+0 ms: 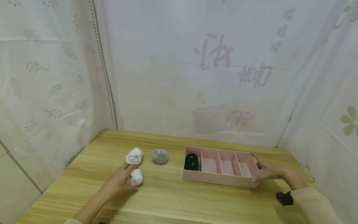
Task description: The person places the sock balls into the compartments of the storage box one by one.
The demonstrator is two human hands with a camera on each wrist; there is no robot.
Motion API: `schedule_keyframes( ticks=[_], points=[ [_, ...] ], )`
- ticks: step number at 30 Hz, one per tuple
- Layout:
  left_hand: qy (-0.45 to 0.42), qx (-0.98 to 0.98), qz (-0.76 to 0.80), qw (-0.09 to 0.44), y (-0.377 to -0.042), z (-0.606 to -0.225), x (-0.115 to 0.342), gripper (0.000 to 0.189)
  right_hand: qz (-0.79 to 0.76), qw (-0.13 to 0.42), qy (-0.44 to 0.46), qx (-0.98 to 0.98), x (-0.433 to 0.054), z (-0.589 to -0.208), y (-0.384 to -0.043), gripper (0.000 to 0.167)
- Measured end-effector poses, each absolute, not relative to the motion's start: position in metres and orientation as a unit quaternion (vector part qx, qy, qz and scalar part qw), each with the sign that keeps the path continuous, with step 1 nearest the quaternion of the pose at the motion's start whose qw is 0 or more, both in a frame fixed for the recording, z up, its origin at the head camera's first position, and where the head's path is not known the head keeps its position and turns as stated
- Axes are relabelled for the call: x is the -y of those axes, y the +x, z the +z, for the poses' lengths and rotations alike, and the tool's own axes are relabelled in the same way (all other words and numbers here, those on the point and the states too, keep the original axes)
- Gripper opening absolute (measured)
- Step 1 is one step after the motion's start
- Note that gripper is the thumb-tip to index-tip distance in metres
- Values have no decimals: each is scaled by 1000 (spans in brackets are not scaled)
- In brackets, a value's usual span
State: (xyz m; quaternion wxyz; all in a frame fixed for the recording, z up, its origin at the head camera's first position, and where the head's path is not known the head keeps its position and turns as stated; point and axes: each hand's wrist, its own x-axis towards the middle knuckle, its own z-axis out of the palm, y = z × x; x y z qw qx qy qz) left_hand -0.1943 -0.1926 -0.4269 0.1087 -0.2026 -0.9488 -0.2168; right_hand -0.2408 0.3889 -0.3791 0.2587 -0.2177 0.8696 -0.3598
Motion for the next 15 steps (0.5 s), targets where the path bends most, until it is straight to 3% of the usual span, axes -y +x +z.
schedule_keyframes(
  ticks=[7, 15],
  points=[
    [-220, 942, -223, 115, -193, -426, 194, 57, -356, 261, -217, -871, -391, -381, -242, 116],
    [-225, 940, -222, 130, -192, -422, 189, 56, -360, 257, -219, -870, -388, -379, -240, 117]
  ],
)
